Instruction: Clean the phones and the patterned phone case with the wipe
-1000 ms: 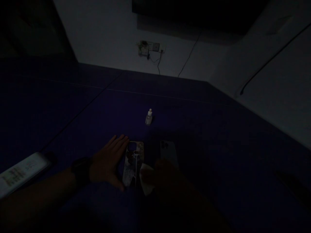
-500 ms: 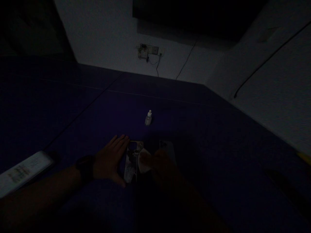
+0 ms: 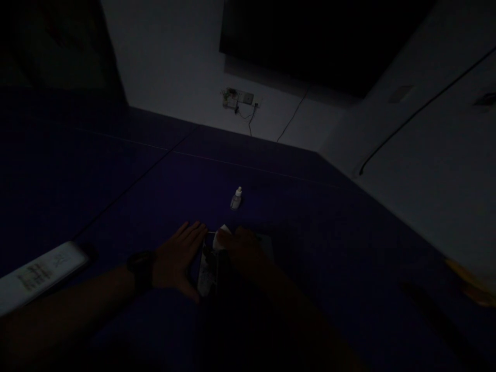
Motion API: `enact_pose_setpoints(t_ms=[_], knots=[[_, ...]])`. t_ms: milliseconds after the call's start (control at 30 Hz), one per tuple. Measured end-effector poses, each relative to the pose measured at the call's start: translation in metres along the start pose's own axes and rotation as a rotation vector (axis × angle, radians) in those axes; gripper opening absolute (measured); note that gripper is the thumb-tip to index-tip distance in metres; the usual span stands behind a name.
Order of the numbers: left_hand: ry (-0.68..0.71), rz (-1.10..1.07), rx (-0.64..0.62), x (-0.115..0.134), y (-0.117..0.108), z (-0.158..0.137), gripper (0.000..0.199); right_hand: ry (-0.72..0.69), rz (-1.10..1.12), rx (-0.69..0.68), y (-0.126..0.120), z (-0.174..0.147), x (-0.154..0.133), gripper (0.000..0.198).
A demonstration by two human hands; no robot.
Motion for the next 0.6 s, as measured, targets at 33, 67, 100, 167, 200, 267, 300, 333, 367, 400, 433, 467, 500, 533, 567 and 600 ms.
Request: enact_pose_setpoints(t_ms=[33, 67, 100, 167, 200, 267, 300, 333, 367, 400, 433, 467, 500, 533, 567, 600], knots=[[0.003, -0.004, 0.009, 0.0, 0.0, 0.0, 0.139, -0.004, -0.011, -0.007, 0.002, -0.005, 0.001, 0.04], [0.007, -0.01, 0.016, 0.001, 0.0, 0.0, 0.138, -0.006, -0.023, -0.015, 0.004, -0.01, 0.002, 0.039], [0.009, -0.016, 0.02, 0.001, 0.0, 0.0, 0.139, -0.022, -0.033, -0.021, 0.006, -0.015, 0.003, 0.04], [0.005, -0.026, 0.011, 0.001, 0.0, 0.0, 0.141, -0.051, -0.052, -0.022, 0.006, -0.021, 0.005, 0.043], [0.0, -0.028, 0.003, 0.001, 0.0, 0.0, 0.142, -0.047, -0.059, -0.016, 0.004, -0.021, 0.006, 0.044], [-0.007, -0.022, -0.009, 0.001, -0.001, 0.0, 0.142, 0.001, -0.067, 0.004, 0.0, -0.016, 0.006, 0.045], [-0.008, -0.017, -0.01, 0.001, -0.001, 0.0, 0.141, 0.036, -0.066, 0.018, -0.001, -0.012, 0.005, 0.046], [-0.008, -0.012, -0.009, 0.001, -0.002, 0.0, 0.141, 0.042, -0.067, 0.025, -0.003, -0.008, 0.003, 0.047], [-0.008, -0.007, -0.005, 0.001, -0.002, 0.0, 0.141, 0.04, -0.065, 0.029, -0.003, -0.004, 0.001, 0.048], [-0.007, -0.004, -0.003, 0.001, -0.002, 0.0, 0.14, 0.028, -0.063, 0.029, -0.003, -0.003, -0.001, 0.048], [-0.006, -0.002, -0.003, 0.001, -0.002, 0.0, 0.14, 0.008, -0.061, 0.025, -0.003, -0.003, -0.002, 0.047], [-0.006, -0.002, -0.004, 0.001, -0.002, 0.0, 0.14, -0.013, -0.058, 0.019, -0.002, -0.004, -0.002, 0.045], [-0.005, -0.003, -0.005, 0.001, -0.002, 0.0, 0.14, -0.035, -0.054, 0.011, -0.001, -0.007, -0.001, 0.043], [-0.003, -0.004, -0.005, 0.001, -0.002, 0.0, 0.14, -0.058, -0.05, 0.003, 0.0, -0.01, 0.0, 0.042], [-0.001, -0.006, -0.008, 0.001, -0.002, 0.0, 0.14, -0.071, -0.047, -0.001, 0.0, -0.012, 0.002, 0.042], [-0.002, -0.006, -0.012, 0.001, -0.002, 0.0, 0.141, -0.072, -0.043, -0.001, 0.0, -0.013, 0.004, 0.043]])
Point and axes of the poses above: each hand's wrist, its own z-axis towards the middle knuckle, its own y-axis out of the palm, x = y × z, the point moved 3 cm from there along z, towards the middle knuckle, and after that the axes turned 15 degrees about -x, right-handed, at the moved point
